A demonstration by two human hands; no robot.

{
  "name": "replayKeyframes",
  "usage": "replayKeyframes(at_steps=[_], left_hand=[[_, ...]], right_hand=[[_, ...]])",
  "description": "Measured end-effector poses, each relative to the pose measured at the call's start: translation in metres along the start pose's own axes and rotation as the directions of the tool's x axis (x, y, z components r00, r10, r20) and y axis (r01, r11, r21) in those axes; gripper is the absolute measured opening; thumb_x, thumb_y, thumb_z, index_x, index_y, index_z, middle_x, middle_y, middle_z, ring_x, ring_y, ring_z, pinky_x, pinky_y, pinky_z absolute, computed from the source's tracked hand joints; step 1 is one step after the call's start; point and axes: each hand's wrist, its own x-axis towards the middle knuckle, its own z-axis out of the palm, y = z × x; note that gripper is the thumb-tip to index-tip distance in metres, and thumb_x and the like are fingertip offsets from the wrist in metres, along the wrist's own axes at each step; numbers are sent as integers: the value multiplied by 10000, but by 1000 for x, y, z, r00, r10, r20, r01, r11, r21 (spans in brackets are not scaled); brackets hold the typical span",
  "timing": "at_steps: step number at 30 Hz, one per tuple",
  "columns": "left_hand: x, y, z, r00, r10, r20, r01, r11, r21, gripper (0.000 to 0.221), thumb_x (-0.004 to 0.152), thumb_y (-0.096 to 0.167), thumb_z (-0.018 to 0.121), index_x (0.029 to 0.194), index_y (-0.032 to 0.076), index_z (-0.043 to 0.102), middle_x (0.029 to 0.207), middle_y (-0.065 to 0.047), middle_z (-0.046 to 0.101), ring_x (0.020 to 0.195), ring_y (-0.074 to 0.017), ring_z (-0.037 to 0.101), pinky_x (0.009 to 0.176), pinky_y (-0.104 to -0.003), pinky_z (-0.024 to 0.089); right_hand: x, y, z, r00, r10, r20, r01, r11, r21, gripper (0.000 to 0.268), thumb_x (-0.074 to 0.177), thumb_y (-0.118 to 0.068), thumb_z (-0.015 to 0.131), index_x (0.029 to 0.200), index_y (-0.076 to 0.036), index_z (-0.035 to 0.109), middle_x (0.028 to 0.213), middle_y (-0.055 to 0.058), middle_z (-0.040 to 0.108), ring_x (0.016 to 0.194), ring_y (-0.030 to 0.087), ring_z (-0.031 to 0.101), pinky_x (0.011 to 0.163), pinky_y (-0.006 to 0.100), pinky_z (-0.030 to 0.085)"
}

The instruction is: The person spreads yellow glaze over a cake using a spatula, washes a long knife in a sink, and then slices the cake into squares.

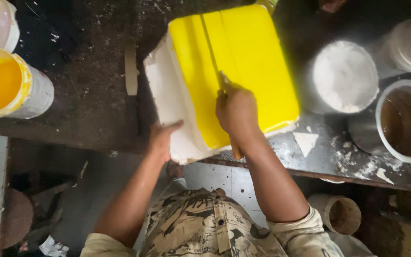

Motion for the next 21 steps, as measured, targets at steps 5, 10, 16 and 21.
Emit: replayKeyframes(at_steps=[5,10,16,21], left_hand=[[-1,3,-3,999,42,28,-42,999,17,517,791,72,779,1261,-71,617,1133,-184,729,982,-277,722,884,-406,587],[0,5,-3,998,48,39,-49,999,6,534,788,66,781,1275,-62,603,1132,-181,722,992,-270,714,879,-397,583],[-3,12,0,1000,-21,18,21,1000,11,560,789,56,770,1294,-86,574,1139,-208,714,985,-285,721,876,-415,593],[-3,13,0,1000,2,15,-2,1000,20,599,783,50,772,1328,-60,548,1167,-193,696,1001,-269,713,891,-405,586]], right_hand=[[21,-5,8,981,171,87,-171,985,-6,425,911,-91,610,1328,-53,684,800,271,690,702,438,682,653,490,553],[25,-11,7,982,169,80,-174,982,66,435,916,-75,597,1344,-41,667,803,270,687,691,412,697,649,460,563],[29,-12,11,984,154,87,-157,987,36,448,907,-68,604,1350,-35,664,802,269,689,693,423,687,658,476,558],[30,-7,17,989,120,89,-118,992,-34,447,904,-88,615,1345,-31,669,811,264,700,706,436,682,675,505,556]])
